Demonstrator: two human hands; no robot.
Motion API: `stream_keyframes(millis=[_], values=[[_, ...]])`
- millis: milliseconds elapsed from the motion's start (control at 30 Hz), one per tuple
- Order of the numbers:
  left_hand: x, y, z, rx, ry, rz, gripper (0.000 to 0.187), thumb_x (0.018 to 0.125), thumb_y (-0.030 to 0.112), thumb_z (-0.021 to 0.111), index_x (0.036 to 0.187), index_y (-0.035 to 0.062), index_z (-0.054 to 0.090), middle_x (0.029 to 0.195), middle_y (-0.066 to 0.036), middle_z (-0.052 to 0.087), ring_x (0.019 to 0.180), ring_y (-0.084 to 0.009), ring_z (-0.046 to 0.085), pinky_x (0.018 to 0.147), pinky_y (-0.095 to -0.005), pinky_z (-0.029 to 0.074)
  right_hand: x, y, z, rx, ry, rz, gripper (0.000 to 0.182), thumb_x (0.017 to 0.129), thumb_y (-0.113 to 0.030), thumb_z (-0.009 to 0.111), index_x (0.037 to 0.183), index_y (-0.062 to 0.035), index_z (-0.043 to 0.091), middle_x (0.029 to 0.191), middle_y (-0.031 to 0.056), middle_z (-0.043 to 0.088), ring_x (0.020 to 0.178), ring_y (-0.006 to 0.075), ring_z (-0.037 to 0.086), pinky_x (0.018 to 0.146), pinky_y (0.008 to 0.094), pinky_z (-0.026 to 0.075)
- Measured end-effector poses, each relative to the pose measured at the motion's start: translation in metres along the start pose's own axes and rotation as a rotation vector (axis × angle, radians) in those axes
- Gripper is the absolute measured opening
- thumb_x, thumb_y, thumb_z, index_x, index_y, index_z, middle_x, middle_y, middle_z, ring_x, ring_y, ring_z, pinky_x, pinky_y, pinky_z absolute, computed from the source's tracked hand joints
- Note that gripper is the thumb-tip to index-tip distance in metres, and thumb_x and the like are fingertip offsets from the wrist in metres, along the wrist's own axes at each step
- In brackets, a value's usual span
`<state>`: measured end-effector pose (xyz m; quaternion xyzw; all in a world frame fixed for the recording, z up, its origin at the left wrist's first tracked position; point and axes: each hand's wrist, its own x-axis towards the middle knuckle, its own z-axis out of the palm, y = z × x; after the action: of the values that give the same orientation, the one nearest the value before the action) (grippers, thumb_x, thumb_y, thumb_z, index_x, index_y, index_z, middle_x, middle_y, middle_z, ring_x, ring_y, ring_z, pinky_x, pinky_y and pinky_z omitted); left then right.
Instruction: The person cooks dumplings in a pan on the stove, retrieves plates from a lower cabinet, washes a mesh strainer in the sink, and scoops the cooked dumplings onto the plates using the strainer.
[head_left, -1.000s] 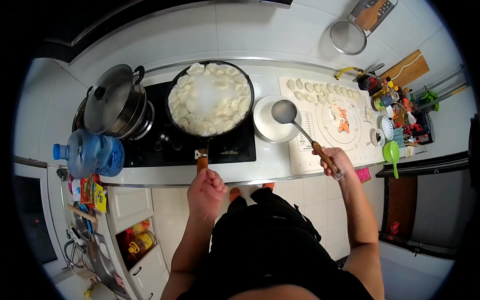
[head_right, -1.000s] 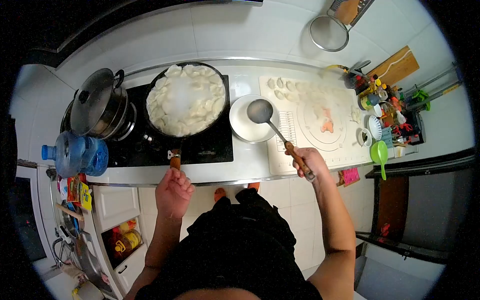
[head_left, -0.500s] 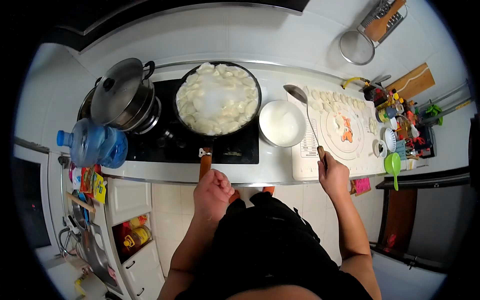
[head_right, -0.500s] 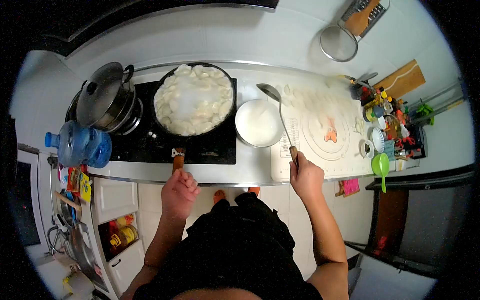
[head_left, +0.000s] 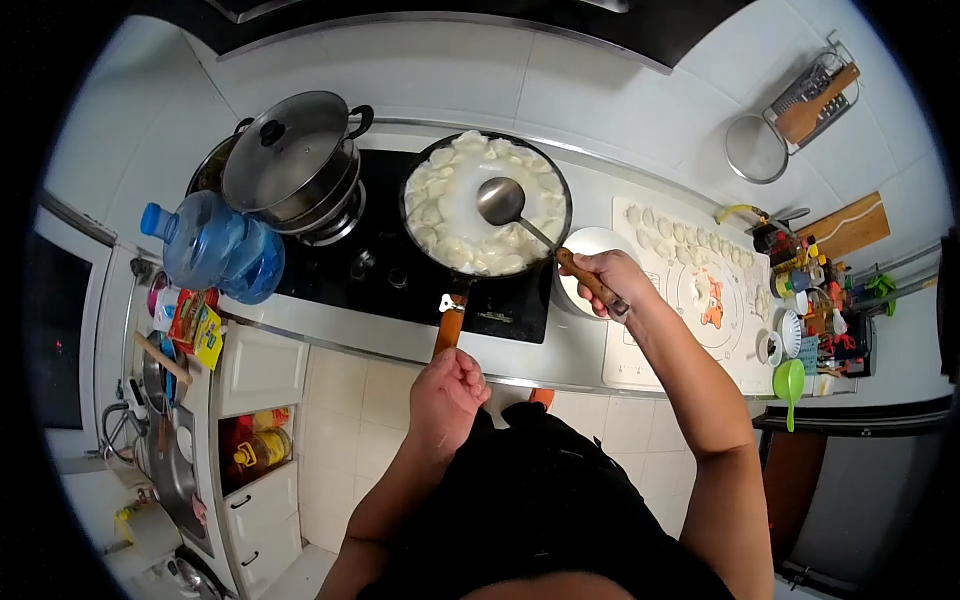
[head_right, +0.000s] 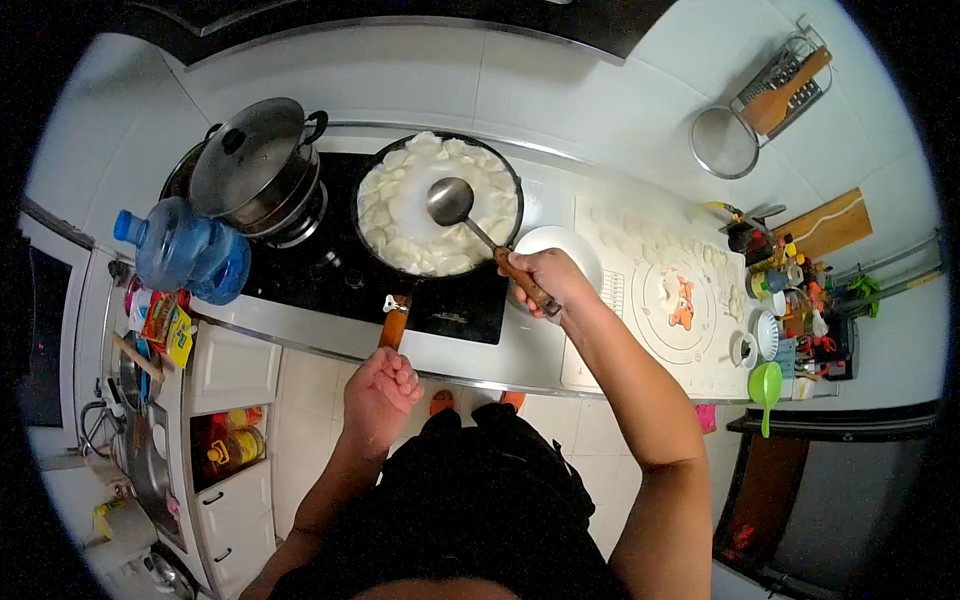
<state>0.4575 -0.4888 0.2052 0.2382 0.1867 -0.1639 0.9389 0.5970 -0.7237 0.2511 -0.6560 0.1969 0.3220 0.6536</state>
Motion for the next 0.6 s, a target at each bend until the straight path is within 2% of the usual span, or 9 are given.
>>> stream_keyframes(millis=[167,267,467,600], values=[[-0.003,0.002,-0.006,-0.033,-0.01,-0.004,0.024,0.093,0.024,0.036,0.077,0.0099,0.047,0.067,-0.002,0.047,0.06,-0.0128,0.042,0.062,-0.0286,0.034,0.011,-0.003,0.002,-0.033,-0.045,0.11,0.031,0.092,-0.029,0.044,0.094,-0.0006,0.057,0.049,0.0021,0.046,0.032,0.011,0.04,0.029,0.0254,0.032],[-0.004,0.003,-0.01,-0.059,-0.029,-0.001,0.024,0.093,0.025,0.039,0.078,0.0087,0.047,0.069,-0.002,0.048,0.062,-0.0126,0.043,0.061,-0.028,0.035,0.014,0.0,0.004,0.033,-0.017,0.126,0.03,0.091,-0.026,0.045,0.094,-0.0003,0.059,0.046,0.001,0.046,0.029,0.01,0.038,0.028,0.0216,0.029],[-0.003,0.006,-0.009,-0.045,-0.038,-0.005,0.023,0.093,0.024,0.039,0.078,0.0089,0.047,0.068,-0.002,0.048,0.062,-0.0124,0.043,0.061,-0.0277,0.035,0.014,0.004,-0.002,0.114,-0.099,0.129,0.033,0.092,-0.027,0.041,0.1,0.0011,0.056,0.046,0.0002,0.044,0.029,0.0096,0.037,0.028,0.0207,0.03],[-0.003,0.005,-0.006,-0.018,-0.049,-0.012,0.023,0.093,0.025,0.039,0.078,0.0089,0.047,0.068,-0.002,0.047,0.062,-0.0121,0.043,0.061,-0.0278,0.035,0.006,0.005,-0.01,0.222,-0.146,0.132,0.034,0.093,-0.028,0.039,0.098,0.0018,0.055,0.048,0.0014,0.045,0.031,0.0095,0.036,0.029,0.0209,0.031]])
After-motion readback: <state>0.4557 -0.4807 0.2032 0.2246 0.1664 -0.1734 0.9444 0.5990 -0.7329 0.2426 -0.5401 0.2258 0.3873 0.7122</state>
